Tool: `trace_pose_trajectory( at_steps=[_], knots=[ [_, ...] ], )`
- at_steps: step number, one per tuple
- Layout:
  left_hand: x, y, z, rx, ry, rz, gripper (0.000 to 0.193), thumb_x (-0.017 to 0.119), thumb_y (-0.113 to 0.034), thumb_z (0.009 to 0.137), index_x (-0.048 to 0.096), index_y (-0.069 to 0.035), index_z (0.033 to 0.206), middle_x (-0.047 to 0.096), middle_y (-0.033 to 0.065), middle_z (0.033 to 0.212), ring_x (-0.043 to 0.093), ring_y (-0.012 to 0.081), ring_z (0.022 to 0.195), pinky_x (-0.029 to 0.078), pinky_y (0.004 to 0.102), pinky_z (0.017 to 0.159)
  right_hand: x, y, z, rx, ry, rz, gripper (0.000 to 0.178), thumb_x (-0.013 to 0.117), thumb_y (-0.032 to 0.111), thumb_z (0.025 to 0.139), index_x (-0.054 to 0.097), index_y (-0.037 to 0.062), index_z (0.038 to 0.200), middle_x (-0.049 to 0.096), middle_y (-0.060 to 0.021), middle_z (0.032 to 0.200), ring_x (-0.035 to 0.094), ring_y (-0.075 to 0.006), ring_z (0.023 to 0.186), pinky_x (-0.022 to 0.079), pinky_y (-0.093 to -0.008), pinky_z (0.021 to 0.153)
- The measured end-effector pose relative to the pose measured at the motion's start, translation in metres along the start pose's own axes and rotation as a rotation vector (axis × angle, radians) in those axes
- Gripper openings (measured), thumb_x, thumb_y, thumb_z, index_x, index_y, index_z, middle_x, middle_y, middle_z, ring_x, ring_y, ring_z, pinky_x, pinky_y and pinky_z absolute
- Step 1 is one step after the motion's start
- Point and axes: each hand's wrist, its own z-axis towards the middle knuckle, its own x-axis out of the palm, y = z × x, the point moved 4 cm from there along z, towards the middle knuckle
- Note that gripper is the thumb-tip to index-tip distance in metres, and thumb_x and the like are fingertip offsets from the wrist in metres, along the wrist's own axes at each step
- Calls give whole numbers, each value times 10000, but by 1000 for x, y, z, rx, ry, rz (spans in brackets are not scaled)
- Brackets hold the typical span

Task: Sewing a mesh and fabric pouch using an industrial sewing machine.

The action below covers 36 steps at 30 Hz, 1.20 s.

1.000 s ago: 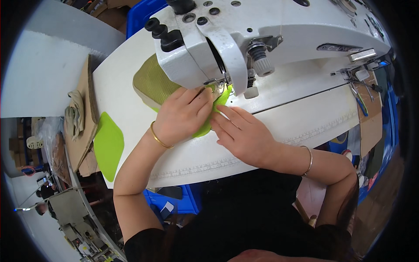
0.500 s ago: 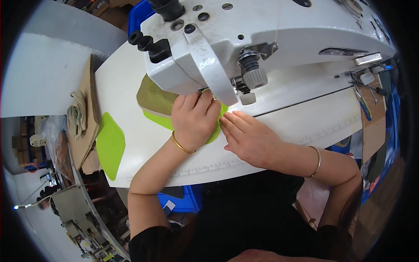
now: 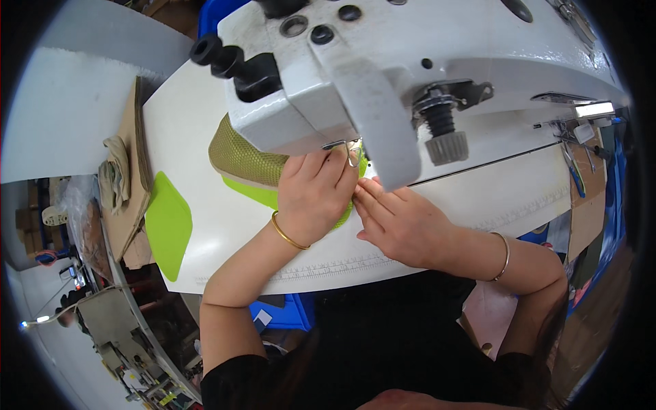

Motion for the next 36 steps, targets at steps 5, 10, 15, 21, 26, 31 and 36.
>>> trace_pose_trajectory(
  at_steps=[5, 10, 15, 21, 26, 31, 36],
  knots=[
    [1, -5, 0, 0, 12, -5, 262, 642, -154, 686, 700, -31, 910, 683, 79, 1040, 621, 216, 925, 491, 332, 765, 0, -4, 1, -39, -2, 9, 448, 653, 264, 904, 684, -131, 1113, 682, -261, 1164, 620, -375, 1159, 455, -471, 1073],
    [-4, -1, 8, -11, 51, -74, 231, 634, -170, 680, 700, -34, 855, 673, 75, 975, 621, 220, 929, 500, 344, 805, -1, -6, 8, -62, 1, 52, 381, 676, 237, 879, 690, -110, 1034, 682, -228, 1098, 616, -358, 1112, 461, -477, 1062],
    [1, 2, 5, 17, 106, -92, 202, 655, -158, 651, 703, -49, 814, 679, 43, 940, 633, 217, 955, 517, 356, 823, 3, -4, 14, -73, -59, 69, 317, 689, 211, 863, 684, -88, 968, 672, -188, 1045, 606, -342, 1073, 474, -471, 1028],
    [0, 10, 1, 74, 41, -149, 204, 665, -152, 634, 701, -62, 813, 679, 36, 941, 636, 218, 988, 530, 360, 844, 13, -3, 11, -25, 43, 165, 447, 720, 239, 851, 658, -117, 1115, 663, -233, 1127, 623, -382, 1146, 500, -480, 1044],
    [0, 8, 4, 44, 52, -173, 193, 664, -148, 638, 696, -60, 806, 665, 33, 911, 630, 217, 974, 534, 366, 861, 17, -4, 7, 1, 12, 203, 463, 734, 242, 831, 657, -121, 1108, 660, -226, 1095, 627, -385, 1124, 509, -481, 1029],
    [-4, 4, 9, 19, 142, -167, 186, 659, -151, 653, 694, -50, 806, 652, 47, 881, 625, 232, 955, 519, 362, 853, 15, -5, 5, -13, 15, 181, 453, 737, 235, 821, 659, -119, 1092, 658, -210, 1071, 631, -375, 1100, 519, -478, 1015],
    [-1, 2, 7, 18, 105, -131, 199, 654, -151, 667, 699, -35, 822, 654, 56, 876, 625, 240, 952, 508, 362, 840, 13, -5, 7, -16, -7, 166, 448, 736, 234, 820, 658, -116, 1088, 656, -200, 1064, 633, -366, 1086, 525, -478, 1001]
  ],
)
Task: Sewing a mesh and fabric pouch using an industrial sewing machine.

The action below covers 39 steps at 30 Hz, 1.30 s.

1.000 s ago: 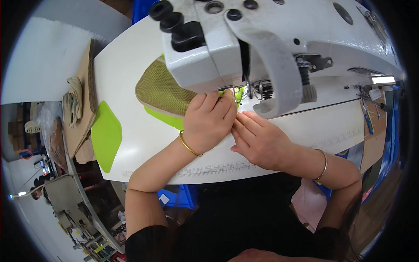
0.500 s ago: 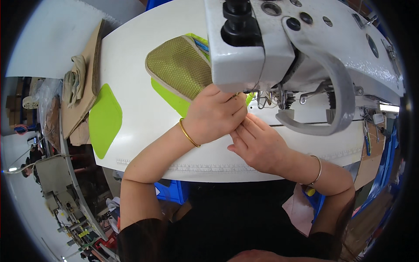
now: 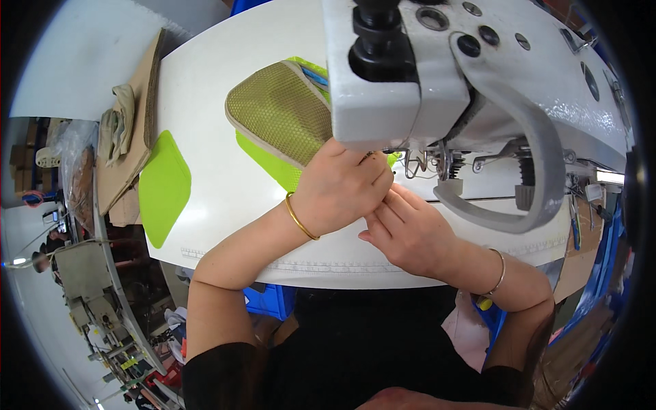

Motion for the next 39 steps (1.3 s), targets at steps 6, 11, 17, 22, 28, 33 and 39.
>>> trace_pose_trajectory(
  at_steps=[6, 11, 17, 22, 28, 33, 39],
  knots=[
    [0, -1, 3, -1, -4, 65, 202, 651, -147, 674, 701, -28, 831, 643, 54, 855, 622, 239, 935, 503, 362, 827, 0, 0, -1, -17, 23, -49, 437, 733, 230, 831, 657, -109, 1095, 657, -204, 1076, 635, -366, 1098, 527, -476, 996],
    [3, -1, 1, -22, -12, 72, 186, 654, -147, 672, 689, -30, 812, 627, 52, 834, 621, 235, 930, 502, 359, 813, -1, -2, 0, -4, 35, -17, 447, 734, 245, 834, 660, -111, 1094, 660, -219, 1104, 633, -370, 1119, 526, -469, 1004],
    [4, -1, -2, -110, 14, 27, 206, 662, -142, 666, 676, -25, 835, 628, 67, 878, 622, 238, 920, 509, 361, 795, -7, -2, 3, -10, 39, -64, 453, 729, 252, 856, 664, -111, 1119, 670, -233, 1148, 632, -359, 1150, 516, -458, 1023],
    [-10, 1, -3, -146, -38, 17, 255, 658, -123, 666, 680, -5, 892, 640, 82, 921, 634, 241, 878, 516, 356, 764, -7, 0, 2, -36, -45, -132, 436, 660, 249, 903, 679, -138, 1103, 688, -255, 1147, 610, -386, 1190, 476, -437, 1046],
    [-1, 0, -5, -78, -21, 33, 265, 645, -115, 665, 682, 12, 894, 638, 97, 913, 633, 252, 896, 521, 371, 771, -3, 1, 0, -43, -26, -141, 438, 654, 254, 908, 681, -135, 1107, 683, -272, 1168, 607, -393, 1205, 462, -449, 1071],
    [3, 1, -8, -49, -129, 52, 283, 638, -121, 674, 689, 28, 909, 646, 113, 931, 636, 264, 925, 523, 372, 790, -3, 1, -1, -44, -29, -152, 443, 659, 261, 902, 682, -133, 1103, 681, -275, 1173, 605, -390, 1211, 462, -445, 1071],
    [4, 2, -7, 1, -117, 34, 253, 639, -143, 688, 691, 1, 890, 651, 79, 933, 624, 251, 979, 509, 371, 820, -5, 0, 0, -48, -18, -149, 445, 660, 265, 901, 687, -132, 1100, 685, -272, 1170, 611, -392, 1204, 467, -443, 1065]
  ],
)
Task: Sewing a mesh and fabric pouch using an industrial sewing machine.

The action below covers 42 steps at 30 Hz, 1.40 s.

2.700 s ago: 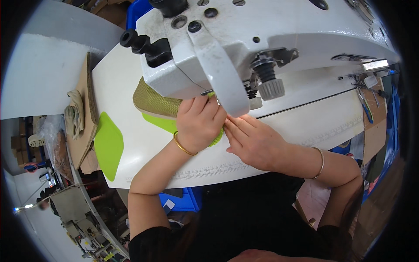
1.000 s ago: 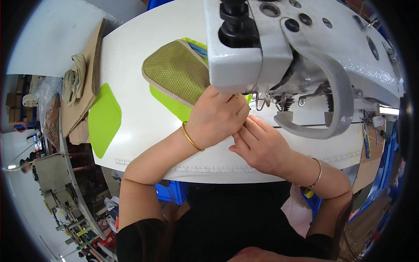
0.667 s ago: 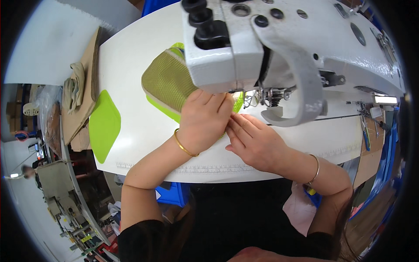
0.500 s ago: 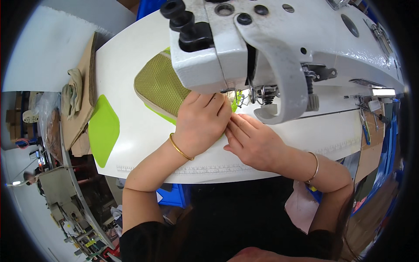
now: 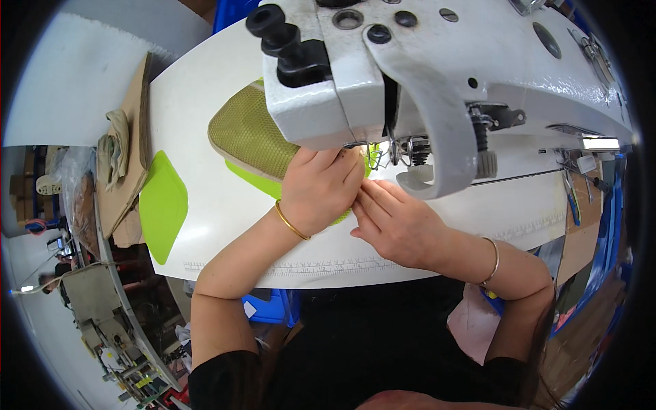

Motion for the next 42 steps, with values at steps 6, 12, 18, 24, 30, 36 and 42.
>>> trace_pose_trajectory(
  at_steps=[6, 12, 18, 24, 30, 36, 42],
  knots=[
    [-1, 0, 6, -45, 122, 36, 179, 644, -150, 695, 668, -39, 834, 589, 43, 833, 593, 238, 937, 483, 353, 779, 0, 1, -1, -8, 15, 0, 447, 652, 276, 916, 692, -130, 1100, 692, -262, 1168, 615, -391, 1195, 472, -442, 1060],
    [1, 6, 0, -81, 45, 45, 199, 650, -145, 689, 669, -39, 856, 594, 36, 839, 596, 241, 932, 491, 365, 796, 0, 0, 0, 10, 5, 2, 443, 662, 279, 916, 692, -126, 1095, 702, -228, 1147, 617, -377, 1182, 476, -448, 1057],
    [5, 11, -2, -130, 6, 9, 224, 658, -151, 689, 679, -55, 889, 628, 24, 880, 614, 223, 917, 496, 375, 780, -3, -1, 2, 2, 11, -1, 430, 668, 270, 913, 692, -123, 1084, 704, -222, 1128, 622, -369, 1165, 484, -449, 1048],
    [3, 5, -1, -107, 59, 33, 187, 648, -160, 699, 679, -73, 861, 624, 15, 869, 613, 217, 927, 493, 369, 801, -2, -1, 0, 10, -9, 17, 433, 673, 267, 902, 692, -127, 1079, 702, -230, 1123, 623, -369, 1160, 489, -442, 1038],
    [5, -1, 2, -27, 123, 79, 207, 637, -155, 709, 672, -29, 869, 625, 41, 872, 615, 225, 976, 498, 362, 840, -5, -1, -1, 0, -11, 6, 429, 677, 259, 898, 690, -132, 1075, 701, -235, 1099, 632, -359, 1131, 495, -428, 1015],
    [0, -6, 4, -35, 99, 63, 253, 634, -148, 713, 683, 8, 905, 631, 73, 898, 621, 245, 1060, 504, 364, 892, -2, 0, -3, 24, 48, 76, 457, 728, 270, 861, 677, -119, 1096, 678, -255, 1161, 636, -372, 1166, 519, -462, 1012],
    [7, -4, -2, -130, 24, 66, 196, 636, -156, 697, 662, -41, 854, 616, 52, 917, 585, 234, 928, 467, 345, 762, 2, -1, -5, 39, 82, 94, 471, 728, 282, 857, 672, -120, 1095, 676, -253, 1160, 633, -375, 1165, 516, -462, 1015]
  ],
)
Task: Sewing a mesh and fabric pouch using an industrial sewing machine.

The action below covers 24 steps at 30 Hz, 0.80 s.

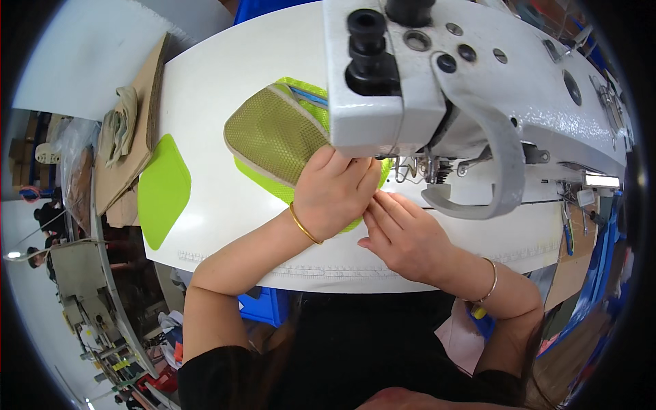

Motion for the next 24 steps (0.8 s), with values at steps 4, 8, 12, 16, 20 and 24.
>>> trace_pose_trajectory(
  at_steps=[4, 8, 12, 16, 20, 24],
  knots=[
    [10, 0, 1, -9, -50, 43, 130, 627, -170, 683, 609, -74, 769, 586, 42, 888, 569, 233, 884, 451, 354, 716, -1, 1, 0, -4, 8, -21, 480, 728, 284, 855, 669, -121, 1104, 676, -252, 1162, 633, -372, 1166, 515, -457, 1017],
    [9, 3, 5, -42, -48, -71, 137, 631, -170, 679, 626, -78, 781, 590, 34, 873, 576, 225, 896, 460, 359, 722, -3, 1, 0, 0, -49, -50, 486, 727, 282, 852, 665, -124, 1112, 674, -251, 1165, 633, -373, 1165, 516, -457, 1014],
    [2, 1, 11, 33, -110, 14, 152, 638, -176, 676, 641, -81, 796, 586, 15, 837, 585, 210, 914, 475, 361, 742, -8, -1, 3, -30, -105, -34, 432, 673, 263, 913, 683, -139, 1072, 699, -234, 1068, 648, -351, 1059, 518, -404, 887],
    [1, 1, 6, 23, 5, -8, 169, 642, -173, 687, 660, -71, 821, 593, 21, 844, 586, 215, 930, 474, 350, 765, -7, -1, 3, -34, -94, -32, 433, 672, 262, 912, 683, -142, 1070, 698, -237, 1070, 645, -353, 1071, 511, -413, 916],
    [6, 0, 2, 4, 35, -33, 186, 640, -165, 697, 675, -55, 843, 604, 36, 859, 586, 221, 943, 469, 343, 776, -8, -1, 4, -29, -82, -35, 433, 672, 259, 914, 683, -143, 1076, 696, -232, 1051, 641, -352, 1047, 505, -430, 960],
    [7, -2, 0, 40, -45, -16, 186, 639, -160, 706, 679, -40, 842, 612, 51, 883, 585, 227, 972, 465, 344, 778, -6, 0, 4, -30, -73, -23, 436, 671, 259, 915, 681, -142, 1087, 694, -225, 1044, 639, -350, 1034, 503, -443, 976]
  ],
)
